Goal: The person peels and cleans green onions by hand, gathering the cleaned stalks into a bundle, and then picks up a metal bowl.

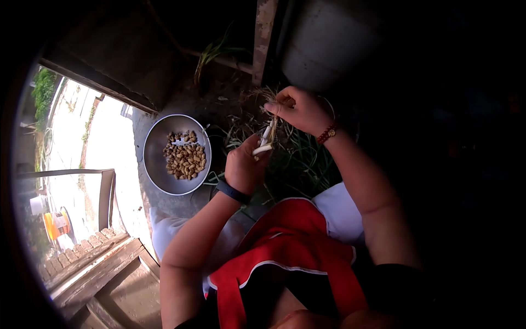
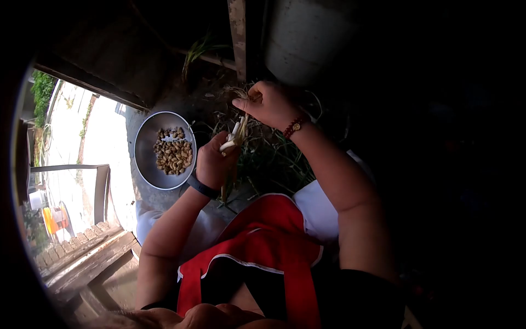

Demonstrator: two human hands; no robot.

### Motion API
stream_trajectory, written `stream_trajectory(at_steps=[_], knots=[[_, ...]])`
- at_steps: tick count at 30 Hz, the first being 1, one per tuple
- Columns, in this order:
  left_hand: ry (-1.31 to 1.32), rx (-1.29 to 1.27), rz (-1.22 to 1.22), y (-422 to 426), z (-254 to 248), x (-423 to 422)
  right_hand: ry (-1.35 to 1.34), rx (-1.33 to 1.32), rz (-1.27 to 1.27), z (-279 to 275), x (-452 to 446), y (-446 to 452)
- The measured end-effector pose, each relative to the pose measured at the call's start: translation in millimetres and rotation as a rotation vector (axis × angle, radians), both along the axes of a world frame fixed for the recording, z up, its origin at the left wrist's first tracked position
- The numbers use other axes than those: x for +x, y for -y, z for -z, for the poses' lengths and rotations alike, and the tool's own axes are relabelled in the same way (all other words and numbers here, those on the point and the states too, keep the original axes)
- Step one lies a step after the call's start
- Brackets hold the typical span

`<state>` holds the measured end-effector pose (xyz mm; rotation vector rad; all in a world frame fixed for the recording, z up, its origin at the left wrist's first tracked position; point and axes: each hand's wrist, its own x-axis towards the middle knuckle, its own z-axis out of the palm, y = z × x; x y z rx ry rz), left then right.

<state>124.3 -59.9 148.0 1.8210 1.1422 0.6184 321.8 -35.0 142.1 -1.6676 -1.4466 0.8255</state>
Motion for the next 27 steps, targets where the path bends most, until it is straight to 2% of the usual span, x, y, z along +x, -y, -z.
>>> stream_trajectory(at_steps=[3, 4, 8, 11, 12, 15, 18, 21, 24, 26, 27], knots=[[-0.057, 0.109, 0.06, 5, 9, 1, 0.062, -0.196, -0.138, 6, 7, 2], [-0.052, 0.126, 0.054, 6, 11, 2, 0.013, -0.095, -0.134, 9, 8, 2], [-0.128, 0.061, 0.081, 10, 11, 0, -0.019, -0.019, 0.119, 6, 27, -7], [-0.079, 0.003, 0.06, 10, 5, 0, 0.146, 0.134, 0.212, 4, 45, -11], [-0.083, 0.002, 0.061, 8, 8, -2, 0.285, 0.046, 0.201, -2, 54, -12], [-0.103, 0.034, 0.09, 2, 9, -5, 0.351, 0.14, -0.025, -28, 36, -1], [-0.103, 0.001, 0.124, -1, 11, -6, 0.342, 0.376, -0.451, -16, 15, 7], [-0.116, -0.02, 0.106, -8, 16, -10, 0.559, -0.127, -0.571, 0, 22, 10], [-0.098, -0.101, 0.117, -18, 20, -17, 0.582, -0.103, -0.586, -7, 22, 8], [0.115, -0.314, 0.207, -26, 26, -24, 0.59, -0.085, -0.605, -12, 21, 13], [0.093, -0.371, 0.162, -26, 18, -22, 0.599, -0.069, -0.617, -12, 19, 15]])
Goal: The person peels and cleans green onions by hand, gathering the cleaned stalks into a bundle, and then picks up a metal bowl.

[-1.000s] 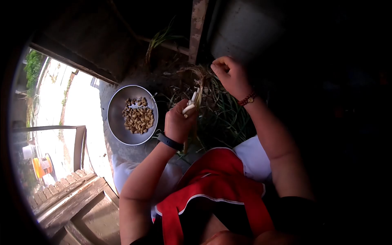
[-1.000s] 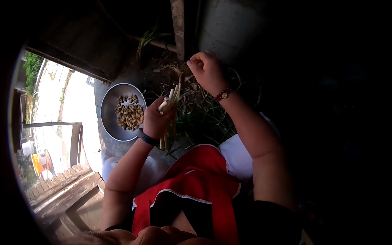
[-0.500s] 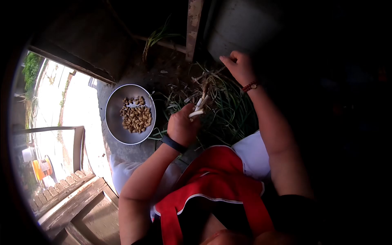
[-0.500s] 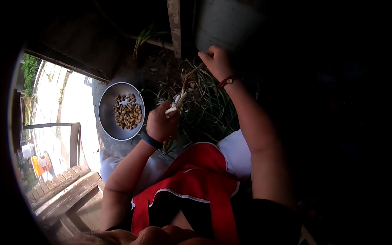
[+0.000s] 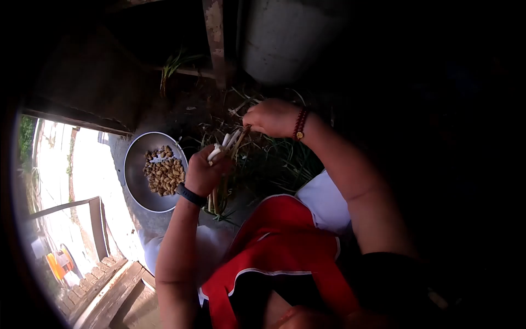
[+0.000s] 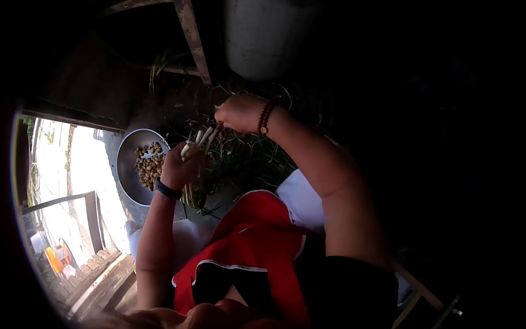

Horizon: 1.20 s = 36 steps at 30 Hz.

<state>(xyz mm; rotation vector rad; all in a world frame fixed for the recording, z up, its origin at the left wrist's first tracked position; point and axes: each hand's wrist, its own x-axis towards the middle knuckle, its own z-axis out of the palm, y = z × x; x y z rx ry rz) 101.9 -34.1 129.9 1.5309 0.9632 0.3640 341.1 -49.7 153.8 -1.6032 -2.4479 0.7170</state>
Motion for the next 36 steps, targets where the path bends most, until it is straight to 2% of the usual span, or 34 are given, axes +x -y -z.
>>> stream_trajectory(at_steps=[1, 2, 5, 9, 11, 15, 21, 27, 31, 34, 36], knots=[[0.045, -0.064, -0.003, -3, 8, -2, -0.046, 0.095, -0.065, 0, -3, 4], [0.062, -0.174, 0.004, -3, -6, 2, -0.066, 0.059, -0.082, -2, -9, 5], [-0.012, -0.173, -0.027, -5, -3, 6, 0.019, 0.162, -0.092, 1, -14, 5], [-0.082, -0.132, -0.159, -5, -11, 15, 0.044, 0.084, -0.007, -3, -6, 4], [-0.003, -0.092, -0.132, -7, -8, 11, 0.156, 0.081, 0.009, -4, -13, 8], [0.081, -0.101, -0.162, -5, -12, 21, 0.159, 0.155, 0.165, -16, -20, 18], [0.116, -0.091, -0.218, 1, -7, 29, -0.033, 0.16, 0.43, -4, -28, 15], [0.269, -0.217, -0.312, 1, 0, 31, -0.16, 0.15, 0.59, 7, -36, 6], [0.362, -0.261, -0.313, 2, -1, 29, -0.42, 0.148, 0.745, 25, -45, -2], [0.376, -0.271, -0.317, 2, -2, 27, -0.442, 0.076, 0.772, 30, -48, -3], [0.345, -0.331, -0.329, -8, -8, 20, -0.41, 0.116, 0.638, 22, -45, 0]])
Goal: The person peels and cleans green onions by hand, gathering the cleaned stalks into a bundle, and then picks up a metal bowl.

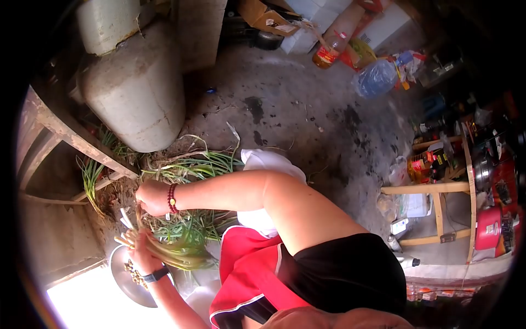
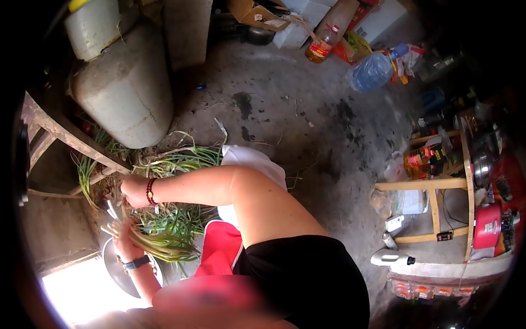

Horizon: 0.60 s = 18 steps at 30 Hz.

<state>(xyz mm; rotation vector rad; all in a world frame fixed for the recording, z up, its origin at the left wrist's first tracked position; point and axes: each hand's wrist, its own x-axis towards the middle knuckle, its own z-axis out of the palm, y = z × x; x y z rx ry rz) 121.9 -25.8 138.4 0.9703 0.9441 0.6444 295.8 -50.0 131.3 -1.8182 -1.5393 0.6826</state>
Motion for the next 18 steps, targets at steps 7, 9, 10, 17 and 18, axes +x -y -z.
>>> stream_trajectory(at_steps=[7, 9, 10, 17, 18], knots=[[0.004, -0.017, -0.1, -19, -13, -13, 0.25, 0.043, -0.347, 11, 7, -6], [-0.025, 0.034, -0.011, -23, -5, -21, 0.28, 0.116, -0.421, 20, 12, -9], [-0.018, 0.021, -0.057, -19, -8, -18, 0.249, 0.154, -0.361, 14, 10, -7], [-0.03, -0.055, -0.058, -9, 4, -5, 0.22, 0.26, 0.014, 5, -8, -16], [0.036, -0.086, -0.091, 3, -3, 5, 0.177, 0.246, 0.088, 3, -6, -16]])
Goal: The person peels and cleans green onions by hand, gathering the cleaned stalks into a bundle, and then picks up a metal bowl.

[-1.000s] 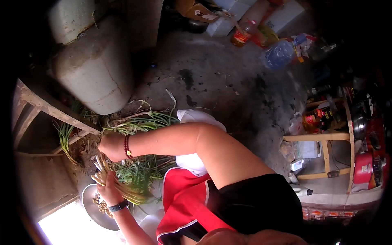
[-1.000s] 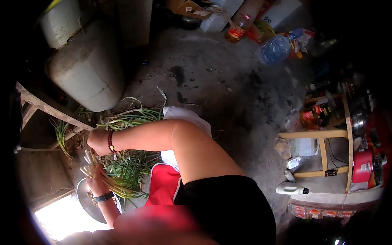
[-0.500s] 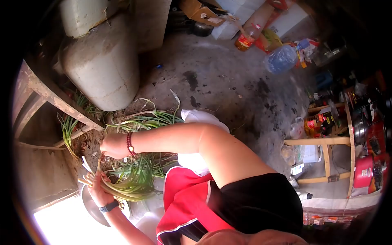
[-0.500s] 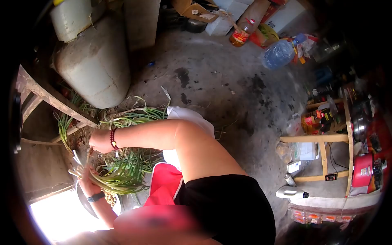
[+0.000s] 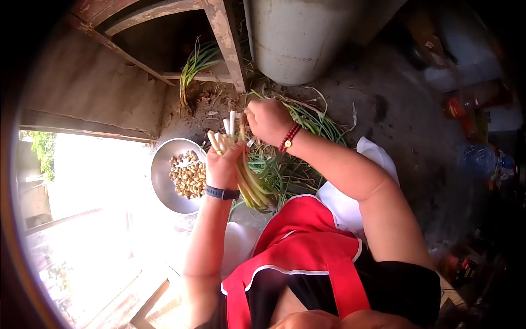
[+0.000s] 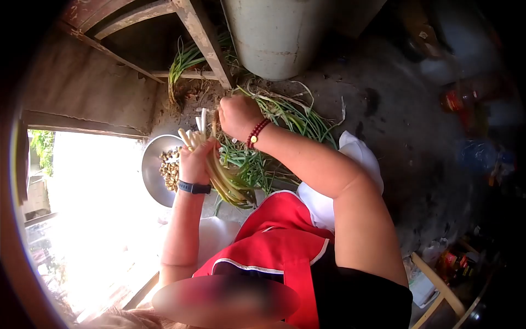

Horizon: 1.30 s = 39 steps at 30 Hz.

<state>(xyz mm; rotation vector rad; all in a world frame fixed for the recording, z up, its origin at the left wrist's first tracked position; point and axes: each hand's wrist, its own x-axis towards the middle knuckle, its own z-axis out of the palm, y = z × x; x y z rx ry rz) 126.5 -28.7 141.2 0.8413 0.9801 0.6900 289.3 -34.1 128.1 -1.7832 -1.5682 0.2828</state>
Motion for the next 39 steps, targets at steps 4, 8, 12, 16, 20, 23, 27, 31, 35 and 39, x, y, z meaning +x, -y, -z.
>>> stream_trajectory(at_steps=[4, 8, 12, 16, 20, 23, 27, 31, 35, 39], knots=[[-0.032, -0.032, 0.026, 2, -9, 1, -0.203, 0.071, 0.122, 13, 38, -26], [0.023, 0.069, -0.01, -16, -9, -13, 0.1, 0.156, 0.035, 22, 53, -17], [-0.059, 0.078, 0.016, -14, -6, -12, -0.318, -0.199, -0.211, -10, 31, -5], [-0.027, 0.06, 0.071, -11, -1, -4, -0.752, -0.442, -0.31, -35, 12, 5], [-0.028, 0.129, 0.005, -5, -4, -3, -0.956, -0.345, -0.239, -21, 6, 7], [-0.06, 0.183, -0.086, -14, -3, -5, -0.939, -0.24, -0.185, -22, 7, 9], [-0.041, 0.156, -0.139, -20, -11, -12, -0.719, -0.183, -0.352, -20, -4, 15], [0.046, 0.193, -0.136, -19, -15, -13, -0.688, -0.158, -0.371, -11, -16, 19], [0.019, 0.206, -0.115, -23, -9, -15, -0.548, -0.153, -0.354, -11, -21, 22], [0.018, 0.179, -0.117, -24, -5, -15, -0.555, -0.055, -0.311, -8, -30, 24]])
